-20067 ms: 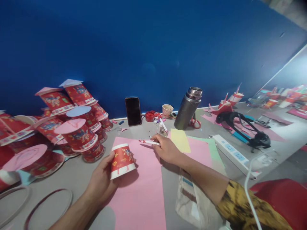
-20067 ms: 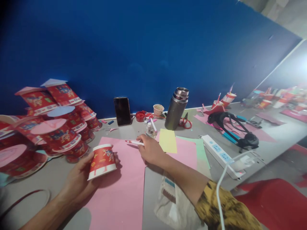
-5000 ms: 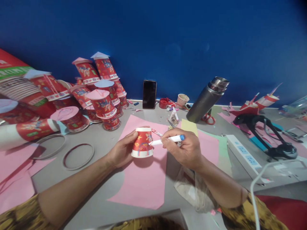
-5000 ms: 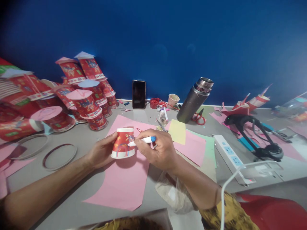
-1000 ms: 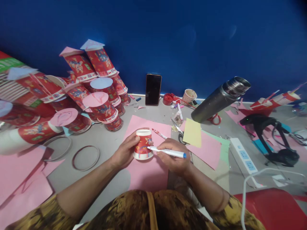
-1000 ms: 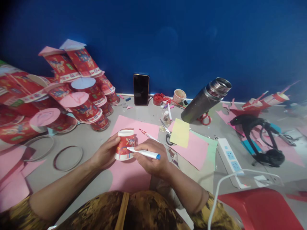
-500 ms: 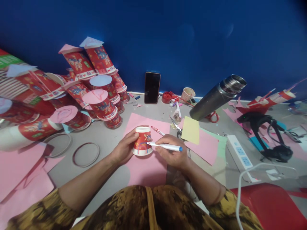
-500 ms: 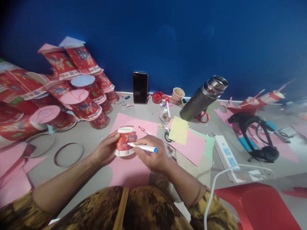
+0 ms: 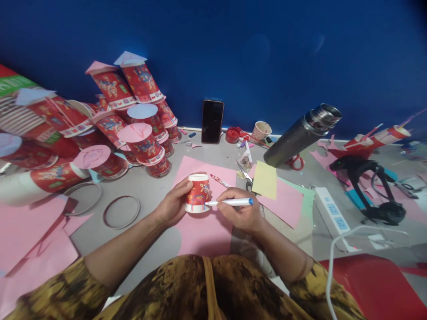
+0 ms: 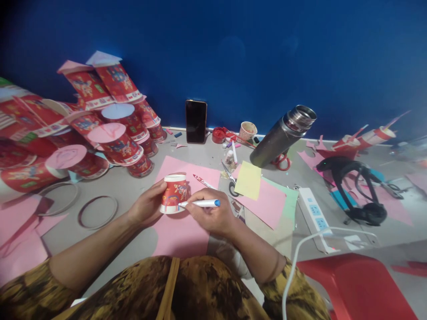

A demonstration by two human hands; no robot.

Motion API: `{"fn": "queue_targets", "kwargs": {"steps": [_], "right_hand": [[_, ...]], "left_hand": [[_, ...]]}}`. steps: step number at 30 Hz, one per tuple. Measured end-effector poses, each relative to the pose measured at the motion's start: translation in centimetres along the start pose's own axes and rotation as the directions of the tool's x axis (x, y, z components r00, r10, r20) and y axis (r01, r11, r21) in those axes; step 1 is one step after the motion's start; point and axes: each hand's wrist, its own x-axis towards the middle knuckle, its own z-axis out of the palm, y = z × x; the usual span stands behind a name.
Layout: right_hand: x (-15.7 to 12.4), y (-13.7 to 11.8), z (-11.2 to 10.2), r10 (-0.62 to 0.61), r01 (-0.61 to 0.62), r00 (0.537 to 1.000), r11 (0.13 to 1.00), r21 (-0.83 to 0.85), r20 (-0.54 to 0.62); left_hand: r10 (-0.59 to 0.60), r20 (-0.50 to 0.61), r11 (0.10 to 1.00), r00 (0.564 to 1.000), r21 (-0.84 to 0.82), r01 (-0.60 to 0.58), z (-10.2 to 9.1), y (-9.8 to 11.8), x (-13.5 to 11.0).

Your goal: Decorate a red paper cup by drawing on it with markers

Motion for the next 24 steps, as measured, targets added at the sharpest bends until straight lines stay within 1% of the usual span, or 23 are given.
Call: {"fn": "queue_targets", "kwargs": {"steps": [4, 9, 12, 14, 16, 20, 22, 24], "right_hand": [[-0.09, -0.08, 0.01, 0.024, -0.023, 1.000, 0.999, 0.035, -0.019], [-0.25, 0.02, 0.03, 0.065, -0.069, 0.996, 0.996, 0.052, 0.061], [-0.28, -0.14, 0.02, 0.093, -0.096, 0.995, 0.992, 0.079, 0.041], [-0.27, -0.28, 0.03, 0.090, -0.091, 0.996, 0.992, 0.083, 0.018], [-0.28, -0.35, 0.08, 0.034, -0.034, 0.999, 0.997, 0.064, 0.000], [-0.46, -0.28, 0.23, -0.154, 0.154, 0.988, 0.988, 0.014, -0.022], [-0.61, -0.15, 0.25, -0.192, 0.192, 0.981, 0.981, 0.000, -0.031], [-0.67, 0.10, 0.13, -0.188, 0.187, 0.981, 0.982, -0.016, -0.052]], "left_hand": [[-0.005, -0.011, 1.000, 1.000, -0.015, 0.005, 0.06, 0.01, 0.04], [0.007, -0.021, 1.000, 1.000, -0.009, -0.007, 0.11, 0.08, 0.03], [0.023, -0.014, 1.000, 1.000, -0.019, -0.023, 0.20, 0.18, -0.02], [0.035, -0.014, 0.999, 0.999, -0.020, -0.035, 0.25, 0.21, -0.04], [0.047, -0.017, 0.999, 0.999, -0.013, -0.048, 0.27, 0.17, -0.04], [0.069, -0.046, 0.997, 0.997, 0.021, -0.068, 0.15, -0.06, 0.04], [0.077, -0.072, 0.996, 0.994, 0.042, -0.074, 0.08, -0.16, 0.11], [0.085, -0.091, 0.995, 0.992, 0.051, -0.081, 0.06, -0.19, 0.17]]}}
